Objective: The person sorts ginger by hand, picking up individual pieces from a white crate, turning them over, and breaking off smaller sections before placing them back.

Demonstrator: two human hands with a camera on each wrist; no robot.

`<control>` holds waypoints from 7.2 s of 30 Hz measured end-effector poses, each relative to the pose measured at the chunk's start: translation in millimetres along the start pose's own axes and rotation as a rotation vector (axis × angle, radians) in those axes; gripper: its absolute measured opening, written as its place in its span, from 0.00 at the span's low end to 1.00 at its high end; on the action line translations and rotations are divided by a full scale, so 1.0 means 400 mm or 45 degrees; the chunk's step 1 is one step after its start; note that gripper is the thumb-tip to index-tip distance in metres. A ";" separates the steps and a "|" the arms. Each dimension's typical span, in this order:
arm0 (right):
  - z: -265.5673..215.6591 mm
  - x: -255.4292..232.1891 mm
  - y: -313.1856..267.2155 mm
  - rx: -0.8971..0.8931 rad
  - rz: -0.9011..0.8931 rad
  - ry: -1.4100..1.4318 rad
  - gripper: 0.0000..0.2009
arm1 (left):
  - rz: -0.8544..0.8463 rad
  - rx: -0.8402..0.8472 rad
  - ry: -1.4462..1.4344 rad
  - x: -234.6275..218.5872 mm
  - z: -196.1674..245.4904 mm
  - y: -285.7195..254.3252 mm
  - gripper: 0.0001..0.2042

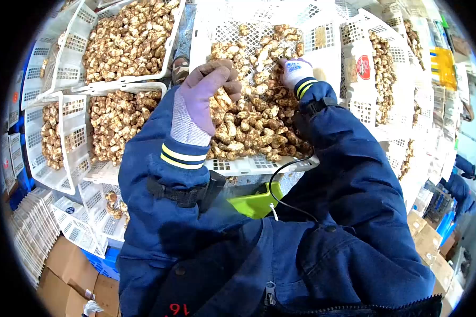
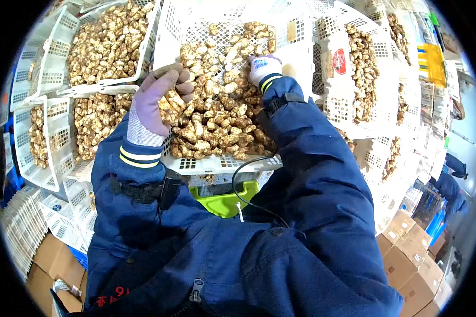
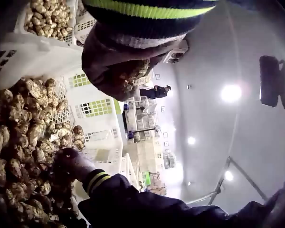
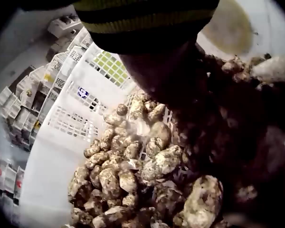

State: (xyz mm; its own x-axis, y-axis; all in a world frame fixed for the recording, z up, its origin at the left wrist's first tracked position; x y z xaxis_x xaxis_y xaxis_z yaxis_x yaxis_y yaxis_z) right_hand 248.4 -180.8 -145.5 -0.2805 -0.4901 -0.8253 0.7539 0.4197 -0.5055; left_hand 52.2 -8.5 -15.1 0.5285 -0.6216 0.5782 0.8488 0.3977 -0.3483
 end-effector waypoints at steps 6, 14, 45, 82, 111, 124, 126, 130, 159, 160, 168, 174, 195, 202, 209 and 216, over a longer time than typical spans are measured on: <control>0.080 0.002 -0.010 0.185 0.075 0.950 0.20 | -0.029 -0.096 0.005 -0.018 -0.017 0.010 0.16; -0.072 -0.432 -0.400 -0.838 0.846 1.176 0.17 | -0.071 -0.170 0.012 0.028 -0.060 -0.001 0.36; 0.035 -0.466 -0.315 -0.483 0.408 1.422 0.15 | -0.546 -0.249 -0.885 0.048 -0.056 -0.006 0.28; -0.086 -0.014 0.015 0.055 0.156 0.209 0.15 | -0.594 -0.113 -1.155 0.022 0.048 0.005 0.28; 0.108 -0.185 -0.430 -0.056 0.615 1.442 0.11 | -0.311 0.152 -0.830 0.104 0.230 0.142 0.27; 0.027 -0.071 -0.377 -0.210 0.505 1.205 0.13 | 0.049 -0.042 -0.312 0.001 0.069 0.070 0.28; -0.002 -0.076 -0.394 -0.226 0.406 1.096 0.14 | 0.091 -0.065 -0.312 -0.004 0.037 0.050 0.26; -0.106 -0.106 -0.422 -0.447 0.502 0.822 0.21 | 0.156 0.016 -0.357 -0.033 0.085 0.088 0.23; 0.020 -0.093 -0.339 -0.107 0.576 0.823 0.19 | -0.002 0.081 -0.435 -0.043 0.148 0.075 0.25; 0.007 -0.146 -0.377 -0.297 0.800 1.066 0.13 | 0.007 0.092 -0.409 -0.042 0.144 0.074 0.25; 0.012 -0.554 -0.722 -1.127 0.881 1.045 0.11 | 0.162 0.079 -0.272 -0.037 0.118 0.079 0.26; 0.029 -0.683 -0.829 -1.386 0.631 1.192 0.13 | 0.099 0.034 -0.291 -0.022 0.110 0.085 0.26; 0.016 -0.664 -0.884 -1.272 0.709 1.040 0.10 | 0.053 0.018 -0.399 -0.039 0.111 0.097 0.24; 0.019 -0.649 -0.901 -1.273 0.662 1.010 0.09 | 0.077 0.051 -0.299 -0.022 0.128 0.096 0.25; -0.014 -0.633 -0.869 -1.331 0.638 0.976 0.09 | -0.017 0.076 -0.284 -0.035 0.130 0.094 0.27; -0.036 -0.506 -0.666 -1.149 0.749 0.985 0.09 | -0.085 0.136 -0.328 -0.045 0.113 0.085 0.21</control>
State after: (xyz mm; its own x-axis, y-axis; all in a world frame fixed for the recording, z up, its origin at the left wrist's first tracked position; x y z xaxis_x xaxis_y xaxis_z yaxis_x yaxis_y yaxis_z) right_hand 95.7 -182.3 152.7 -0.5407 0.3709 -0.7551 0.3061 0.9228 0.2341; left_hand 71.0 46.9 -4.0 0.4392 -0.4620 0.7705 0.8681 0.4391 -0.2316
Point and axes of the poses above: each hand's wrist, its own y-axis towards the middle knuckle, its own x-axis out of the palm, z = x × y, the point moved 5 cm from there along y, towards the middle knuckle, and after that the axes turned 5 degrees about x, right-handed, at the moved point
